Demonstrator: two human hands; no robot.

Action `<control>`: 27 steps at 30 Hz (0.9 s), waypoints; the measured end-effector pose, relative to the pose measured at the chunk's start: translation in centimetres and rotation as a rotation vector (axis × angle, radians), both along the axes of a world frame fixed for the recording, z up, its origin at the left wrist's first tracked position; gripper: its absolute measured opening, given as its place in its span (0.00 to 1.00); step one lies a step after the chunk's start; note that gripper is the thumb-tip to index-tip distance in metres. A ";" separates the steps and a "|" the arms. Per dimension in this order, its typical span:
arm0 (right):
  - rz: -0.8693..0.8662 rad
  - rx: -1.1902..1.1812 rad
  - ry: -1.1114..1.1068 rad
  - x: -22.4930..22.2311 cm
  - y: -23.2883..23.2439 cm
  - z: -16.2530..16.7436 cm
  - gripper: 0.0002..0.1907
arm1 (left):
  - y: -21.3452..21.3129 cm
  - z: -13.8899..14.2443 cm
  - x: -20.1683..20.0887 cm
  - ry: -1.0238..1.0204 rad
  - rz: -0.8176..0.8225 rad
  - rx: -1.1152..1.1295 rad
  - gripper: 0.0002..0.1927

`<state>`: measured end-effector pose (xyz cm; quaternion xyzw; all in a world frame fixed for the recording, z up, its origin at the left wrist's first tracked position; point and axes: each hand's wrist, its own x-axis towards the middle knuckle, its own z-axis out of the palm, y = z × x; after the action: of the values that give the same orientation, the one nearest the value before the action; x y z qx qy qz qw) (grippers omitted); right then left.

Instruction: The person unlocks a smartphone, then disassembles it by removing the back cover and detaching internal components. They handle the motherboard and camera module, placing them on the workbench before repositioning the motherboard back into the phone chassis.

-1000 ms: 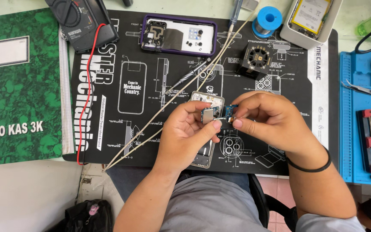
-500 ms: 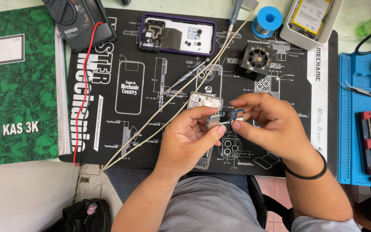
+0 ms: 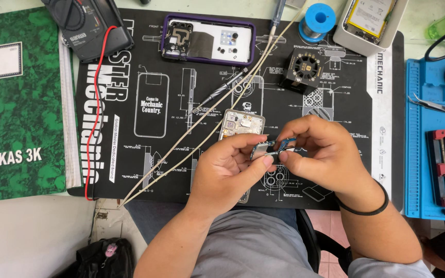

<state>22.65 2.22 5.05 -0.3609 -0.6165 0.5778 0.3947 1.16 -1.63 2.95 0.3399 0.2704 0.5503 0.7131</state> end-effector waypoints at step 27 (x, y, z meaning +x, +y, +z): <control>-0.072 -0.414 0.375 -1.1 0.5 -0.5 0.15 | 0.2 -0.5 1.1 -0.090 0.127 -0.078 0.16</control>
<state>21.51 2.74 4.58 -0.3423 -0.3885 0.7336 0.4401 2.26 -1.44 2.42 0.2690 0.2802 0.5981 0.7010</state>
